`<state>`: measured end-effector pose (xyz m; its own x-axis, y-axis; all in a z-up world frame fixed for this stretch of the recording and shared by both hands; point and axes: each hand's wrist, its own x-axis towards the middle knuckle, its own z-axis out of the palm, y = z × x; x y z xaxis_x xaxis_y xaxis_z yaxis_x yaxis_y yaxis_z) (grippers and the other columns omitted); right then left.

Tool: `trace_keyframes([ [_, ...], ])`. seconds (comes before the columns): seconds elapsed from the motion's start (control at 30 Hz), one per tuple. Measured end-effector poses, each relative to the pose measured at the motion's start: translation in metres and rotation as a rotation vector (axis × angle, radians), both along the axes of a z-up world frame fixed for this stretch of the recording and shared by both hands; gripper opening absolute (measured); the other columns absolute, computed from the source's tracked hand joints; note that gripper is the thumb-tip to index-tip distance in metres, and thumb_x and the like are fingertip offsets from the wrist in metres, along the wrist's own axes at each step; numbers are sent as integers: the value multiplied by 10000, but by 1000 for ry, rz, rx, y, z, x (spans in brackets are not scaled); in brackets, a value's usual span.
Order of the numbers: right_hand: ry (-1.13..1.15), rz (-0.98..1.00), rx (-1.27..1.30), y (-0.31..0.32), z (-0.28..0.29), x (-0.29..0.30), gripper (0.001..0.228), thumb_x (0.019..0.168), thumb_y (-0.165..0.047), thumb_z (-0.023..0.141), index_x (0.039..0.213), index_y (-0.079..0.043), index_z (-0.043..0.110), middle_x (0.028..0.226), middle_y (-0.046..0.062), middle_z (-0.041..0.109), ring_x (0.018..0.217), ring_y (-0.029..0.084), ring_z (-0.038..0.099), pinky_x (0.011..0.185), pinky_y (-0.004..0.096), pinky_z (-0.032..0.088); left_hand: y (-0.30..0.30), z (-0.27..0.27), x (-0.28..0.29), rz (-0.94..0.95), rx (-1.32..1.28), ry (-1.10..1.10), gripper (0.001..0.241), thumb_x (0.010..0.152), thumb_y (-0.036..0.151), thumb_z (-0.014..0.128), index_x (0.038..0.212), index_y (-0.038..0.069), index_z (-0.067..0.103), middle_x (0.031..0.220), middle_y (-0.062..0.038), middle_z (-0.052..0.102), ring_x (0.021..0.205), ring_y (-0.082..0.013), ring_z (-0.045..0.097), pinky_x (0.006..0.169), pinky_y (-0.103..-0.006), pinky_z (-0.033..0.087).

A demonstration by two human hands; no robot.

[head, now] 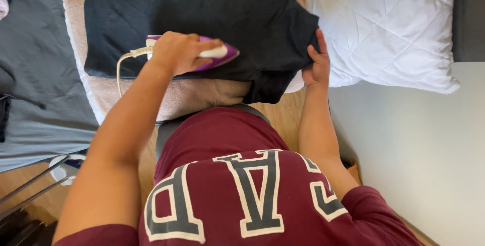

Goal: The person irons a white garment and then a black t-shirt on a towel-covered surface. They use a purple and white iron to smooth the fabric, folding the garments as they work.

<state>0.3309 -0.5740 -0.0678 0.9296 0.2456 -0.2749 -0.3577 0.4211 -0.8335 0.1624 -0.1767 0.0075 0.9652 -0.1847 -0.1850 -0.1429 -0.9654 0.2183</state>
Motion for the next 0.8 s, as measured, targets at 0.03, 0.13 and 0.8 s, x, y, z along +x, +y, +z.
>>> trace_keyframes([
  [0.03, -37, -26, -6, -1, 5, -1, 505, 998, 53, 652, 1454, -145, 561, 1373, 170, 675, 1256, 319, 680, 1100, 457, 611, -4, -4, 2, 73, 3, -40, 506, 956, 571, 576, 1456, 564, 495, 936, -47, 732, 778, -355, 755, 692, -496, 594],
  [0.13, -115, -63, 25, -8, 8, -1, 506, 1033, 32, 624, 1483, -180, 531, 1425, 153, 641, 1304, 311, 648, 1145, 477, 577, -17, -14, 11, 104, -22, -83, 495, 980, 572, 576, 1466, 506, 516, 904, -66, 712, 753, -357, 744, 649, -499, 583],
  [0.8, -198, 158, -618, -12, 12, -6, 1078, 594, 237, 424, 1591, -166, 352, 1659, 96, 365, 1516, 266, 346, 1149, 248, 314, -56, 18, 16, 290, -100, -261, 488, 936, 409, 721, 1406, 320, 621, 814, -89, 674, 587, -278, 659, 549, -411, 532],
])
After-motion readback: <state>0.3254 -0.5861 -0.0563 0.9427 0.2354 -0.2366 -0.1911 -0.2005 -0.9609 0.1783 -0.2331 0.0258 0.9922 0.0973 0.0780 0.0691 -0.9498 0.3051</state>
